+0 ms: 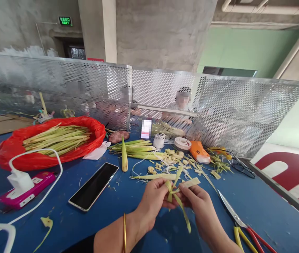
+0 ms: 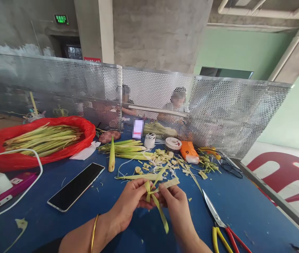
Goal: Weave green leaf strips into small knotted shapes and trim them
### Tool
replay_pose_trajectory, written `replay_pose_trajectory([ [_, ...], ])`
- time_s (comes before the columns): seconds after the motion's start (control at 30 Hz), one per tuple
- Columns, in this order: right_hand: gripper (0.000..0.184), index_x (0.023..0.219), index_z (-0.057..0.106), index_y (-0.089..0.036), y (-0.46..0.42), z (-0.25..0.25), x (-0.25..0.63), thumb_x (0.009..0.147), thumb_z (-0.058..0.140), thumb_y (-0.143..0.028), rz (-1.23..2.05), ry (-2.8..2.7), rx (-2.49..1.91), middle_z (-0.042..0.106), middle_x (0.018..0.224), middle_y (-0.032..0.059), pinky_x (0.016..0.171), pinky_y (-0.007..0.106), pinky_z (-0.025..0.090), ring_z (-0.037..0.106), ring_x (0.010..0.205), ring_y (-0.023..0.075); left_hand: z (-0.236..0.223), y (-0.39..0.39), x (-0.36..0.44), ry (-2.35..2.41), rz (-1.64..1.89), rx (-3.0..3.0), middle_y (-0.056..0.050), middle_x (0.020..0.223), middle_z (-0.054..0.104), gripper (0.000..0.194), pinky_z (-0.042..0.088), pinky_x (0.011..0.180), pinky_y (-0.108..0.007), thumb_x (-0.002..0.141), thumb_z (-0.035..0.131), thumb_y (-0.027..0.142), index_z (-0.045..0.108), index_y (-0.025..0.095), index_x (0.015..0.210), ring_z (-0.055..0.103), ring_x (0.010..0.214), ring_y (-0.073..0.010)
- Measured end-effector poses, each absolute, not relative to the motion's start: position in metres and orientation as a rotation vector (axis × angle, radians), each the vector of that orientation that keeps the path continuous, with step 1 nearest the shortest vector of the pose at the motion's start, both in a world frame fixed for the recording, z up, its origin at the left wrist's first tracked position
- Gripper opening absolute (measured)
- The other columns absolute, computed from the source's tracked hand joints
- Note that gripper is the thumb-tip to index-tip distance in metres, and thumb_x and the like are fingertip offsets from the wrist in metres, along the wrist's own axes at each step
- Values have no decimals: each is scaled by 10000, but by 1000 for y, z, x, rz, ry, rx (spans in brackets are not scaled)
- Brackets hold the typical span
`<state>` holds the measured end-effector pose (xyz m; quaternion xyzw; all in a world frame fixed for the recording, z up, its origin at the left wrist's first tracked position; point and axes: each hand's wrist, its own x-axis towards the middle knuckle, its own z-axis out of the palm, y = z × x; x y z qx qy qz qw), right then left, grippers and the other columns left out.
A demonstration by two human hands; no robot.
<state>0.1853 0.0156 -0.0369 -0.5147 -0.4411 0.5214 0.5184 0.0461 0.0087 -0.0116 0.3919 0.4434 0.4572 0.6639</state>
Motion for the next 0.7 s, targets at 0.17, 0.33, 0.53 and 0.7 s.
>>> replay_pose_trajectory([
  [0.17,517,494,492,-190,17,-39,181,524,789,-612,1421,-982,-1356,496,394,-37,387,223,348,431,338,87,-15,11,46,1090,1030,922,-33,668,678,220,479,489,-198,782,575,371,591,153,758,644,530,-121],
  [0.33,486,502,475,-185,15,-35,184,587,783,-551,1340,-1026,-1307,452,390,-65,389,197,344,428,348,69,-19,13,47,1077,1071,928,-40,775,684,223,455,430,-190,758,584,366,604,145,776,624,500,-105],
  [0.53,432,486,510,-176,17,-42,181,514,824,-471,1683,-827,-1240,384,353,-84,326,205,352,376,304,65,-18,13,45,1065,1130,899,-42,682,658,235,366,360,-163,730,597,360,633,131,762,585,475,-101],
  [0.7,407,550,557,-166,15,-41,177,535,814,-482,1756,-748,-1206,345,346,-101,353,201,371,402,310,71,-17,13,43,995,1124,819,-62,734,685,231,340,380,-143,759,596,330,667,114,799,567,481,-73],
])
